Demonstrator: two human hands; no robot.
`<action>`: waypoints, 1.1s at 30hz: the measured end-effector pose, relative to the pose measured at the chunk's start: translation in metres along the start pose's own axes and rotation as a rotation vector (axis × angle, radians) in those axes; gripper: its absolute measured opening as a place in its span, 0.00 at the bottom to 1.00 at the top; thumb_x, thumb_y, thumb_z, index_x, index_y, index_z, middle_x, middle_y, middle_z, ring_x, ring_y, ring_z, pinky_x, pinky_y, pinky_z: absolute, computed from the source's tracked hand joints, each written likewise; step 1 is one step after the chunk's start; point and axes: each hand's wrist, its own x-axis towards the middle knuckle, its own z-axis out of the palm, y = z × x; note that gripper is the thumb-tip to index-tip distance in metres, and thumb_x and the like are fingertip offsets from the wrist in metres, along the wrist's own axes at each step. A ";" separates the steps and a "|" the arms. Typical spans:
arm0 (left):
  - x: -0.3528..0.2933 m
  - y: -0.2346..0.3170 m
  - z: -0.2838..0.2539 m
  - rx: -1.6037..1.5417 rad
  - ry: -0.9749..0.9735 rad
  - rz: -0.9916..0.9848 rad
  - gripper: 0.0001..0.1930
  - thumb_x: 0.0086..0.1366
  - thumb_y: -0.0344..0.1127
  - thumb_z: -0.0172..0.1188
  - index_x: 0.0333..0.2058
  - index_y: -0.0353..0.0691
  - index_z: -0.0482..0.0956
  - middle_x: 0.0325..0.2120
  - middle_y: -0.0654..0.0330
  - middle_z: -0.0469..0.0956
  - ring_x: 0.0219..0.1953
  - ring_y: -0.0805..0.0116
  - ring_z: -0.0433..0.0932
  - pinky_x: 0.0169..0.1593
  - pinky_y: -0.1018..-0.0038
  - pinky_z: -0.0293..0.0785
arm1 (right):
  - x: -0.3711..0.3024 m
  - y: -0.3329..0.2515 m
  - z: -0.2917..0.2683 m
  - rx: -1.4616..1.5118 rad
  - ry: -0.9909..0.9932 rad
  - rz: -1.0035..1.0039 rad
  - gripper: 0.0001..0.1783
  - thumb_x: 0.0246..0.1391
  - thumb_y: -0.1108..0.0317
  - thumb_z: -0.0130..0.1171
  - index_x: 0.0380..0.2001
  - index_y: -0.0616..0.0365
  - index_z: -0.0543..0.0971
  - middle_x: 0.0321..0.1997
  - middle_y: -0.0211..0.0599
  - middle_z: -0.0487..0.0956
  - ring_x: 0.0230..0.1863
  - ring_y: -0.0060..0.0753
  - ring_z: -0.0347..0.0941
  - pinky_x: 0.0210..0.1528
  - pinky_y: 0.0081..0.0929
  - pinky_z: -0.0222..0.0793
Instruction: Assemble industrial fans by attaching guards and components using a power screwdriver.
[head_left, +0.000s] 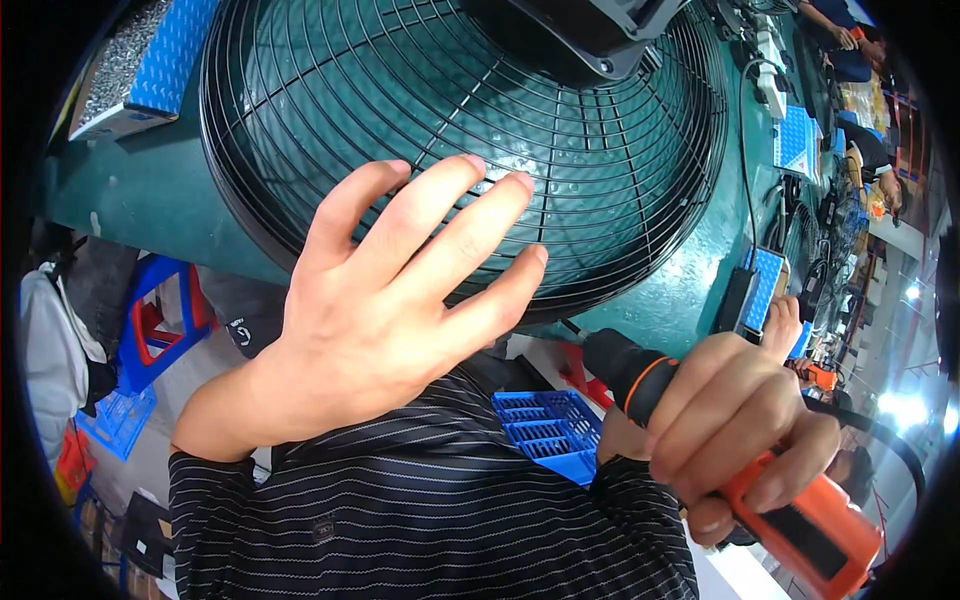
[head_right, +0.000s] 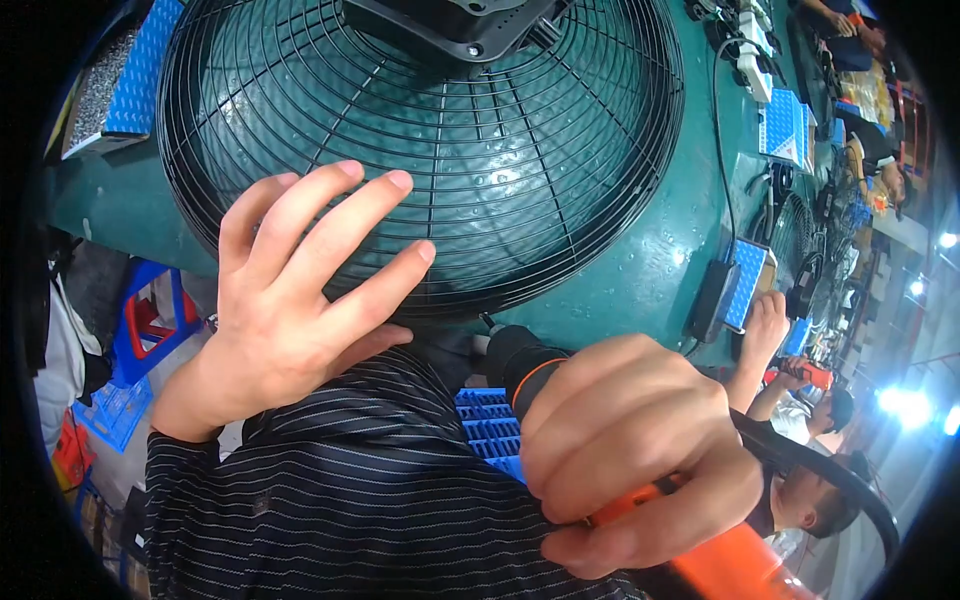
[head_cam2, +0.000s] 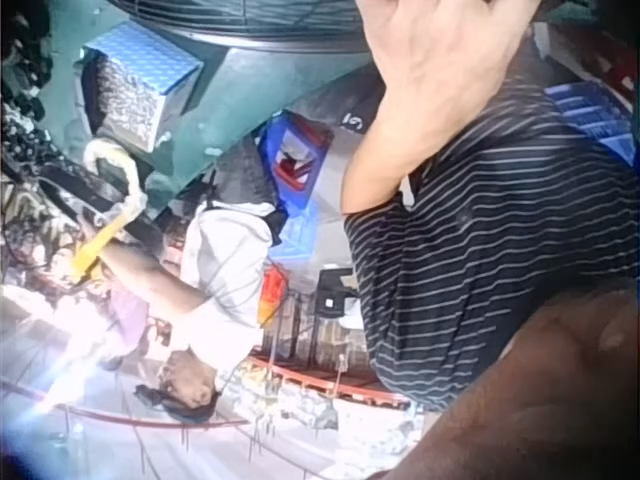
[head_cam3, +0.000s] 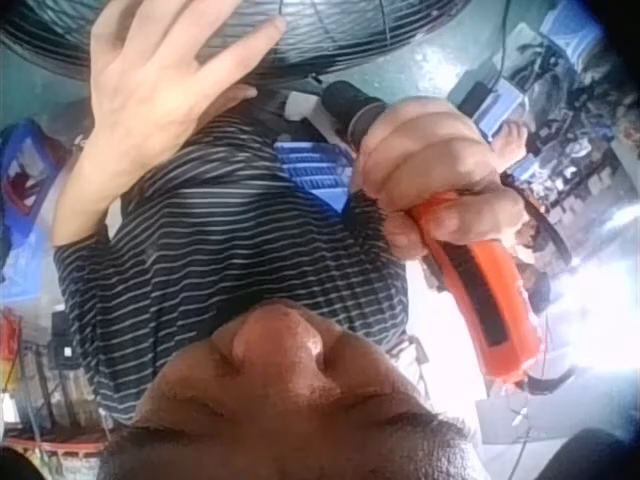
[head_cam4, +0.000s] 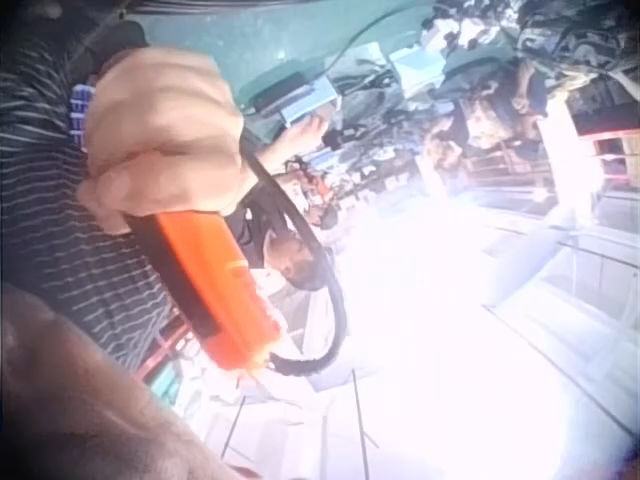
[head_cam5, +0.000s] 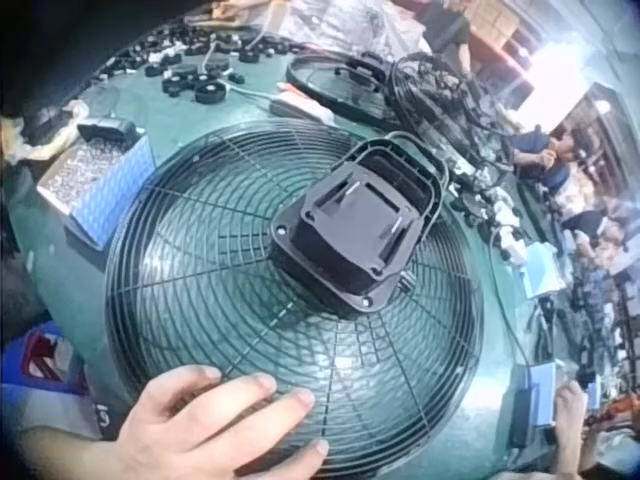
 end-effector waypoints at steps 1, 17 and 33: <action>0.000 0.000 0.000 -0.005 0.004 0.001 0.28 0.41 0.50 0.66 0.44 0.49 0.81 0.56 0.53 0.73 0.56 0.52 0.70 0.56 0.55 0.63 | 0.005 0.001 -0.004 0.068 -0.125 0.042 0.21 0.46 0.76 0.69 0.44 0.58 0.73 0.22 0.34 0.80 0.19 0.27 0.77 0.21 0.20 0.73; -0.007 -0.073 -0.081 0.116 -0.239 0.021 0.48 0.25 0.40 0.77 0.55 0.41 0.73 0.59 0.55 0.68 0.64 0.49 0.64 0.69 0.46 0.54 | -0.055 -0.018 -0.033 -0.071 0.646 -0.122 0.23 0.56 0.66 0.64 0.52 0.60 0.70 0.31 0.31 0.69 0.26 0.22 0.65 0.31 0.21 0.60; 0.012 -0.006 -0.017 0.017 -0.146 0.024 0.46 0.30 0.49 0.78 0.53 0.39 0.74 0.55 0.51 0.67 0.58 0.50 0.65 0.60 0.52 0.58 | -0.094 0.005 -0.001 -0.536 0.998 -0.148 0.24 0.56 0.69 0.55 0.55 0.65 0.65 0.34 0.39 0.69 0.32 0.33 0.69 0.37 0.29 0.67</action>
